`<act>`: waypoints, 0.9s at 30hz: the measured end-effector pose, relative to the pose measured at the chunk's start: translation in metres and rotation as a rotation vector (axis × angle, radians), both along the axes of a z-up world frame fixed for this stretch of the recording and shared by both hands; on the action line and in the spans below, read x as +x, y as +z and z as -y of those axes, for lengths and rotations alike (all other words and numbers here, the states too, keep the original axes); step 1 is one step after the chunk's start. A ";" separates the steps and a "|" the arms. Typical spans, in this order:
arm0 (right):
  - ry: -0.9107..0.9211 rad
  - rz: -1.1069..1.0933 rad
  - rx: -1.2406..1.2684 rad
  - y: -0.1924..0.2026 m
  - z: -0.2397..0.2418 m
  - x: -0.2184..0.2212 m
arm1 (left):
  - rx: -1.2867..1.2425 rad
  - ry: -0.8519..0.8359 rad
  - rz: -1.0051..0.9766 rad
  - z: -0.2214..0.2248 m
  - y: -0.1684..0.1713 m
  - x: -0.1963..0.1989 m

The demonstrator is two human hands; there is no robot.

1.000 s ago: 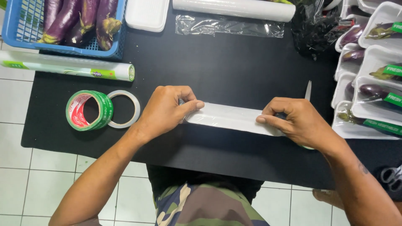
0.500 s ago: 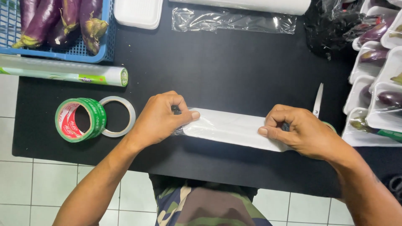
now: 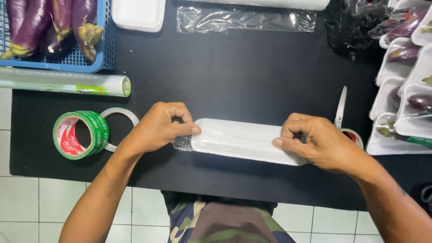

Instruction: The person places an eggplant onto a foam tray and wraps it in plastic film, securing the film on the underside of the tray by hand.

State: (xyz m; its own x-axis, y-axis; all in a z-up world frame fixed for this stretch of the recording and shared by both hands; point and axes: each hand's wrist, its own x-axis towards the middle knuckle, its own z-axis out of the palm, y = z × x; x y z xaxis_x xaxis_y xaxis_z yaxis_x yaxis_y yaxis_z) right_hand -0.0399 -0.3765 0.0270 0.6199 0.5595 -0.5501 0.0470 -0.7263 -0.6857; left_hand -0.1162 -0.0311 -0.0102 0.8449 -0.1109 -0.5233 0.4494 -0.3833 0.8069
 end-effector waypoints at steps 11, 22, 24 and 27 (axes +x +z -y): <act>0.029 0.038 0.014 0.002 0.001 -0.003 | 0.548 -0.369 1.282 0.076 0.057 -0.031; 0.048 0.114 0.015 0.000 0.001 -0.009 | 0.833 -0.584 1.143 0.110 0.022 -0.030; 0.053 0.111 -0.023 0.004 -0.001 -0.008 | 0.845 -0.583 1.134 0.112 0.018 -0.030; 0.079 0.136 -0.114 0.003 0.000 -0.005 | 0.837 -0.596 1.171 0.110 0.017 -0.027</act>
State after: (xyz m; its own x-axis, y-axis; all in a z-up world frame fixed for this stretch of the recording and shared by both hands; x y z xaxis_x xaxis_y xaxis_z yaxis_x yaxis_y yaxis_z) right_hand -0.0449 -0.3770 0.0298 0.6493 0.5484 -0.5269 0.1934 -0.7892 -0.5830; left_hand -0.1427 -0.1414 0.0073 0.7530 -0.5904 0.2904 -0.6300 -0.7744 0.0592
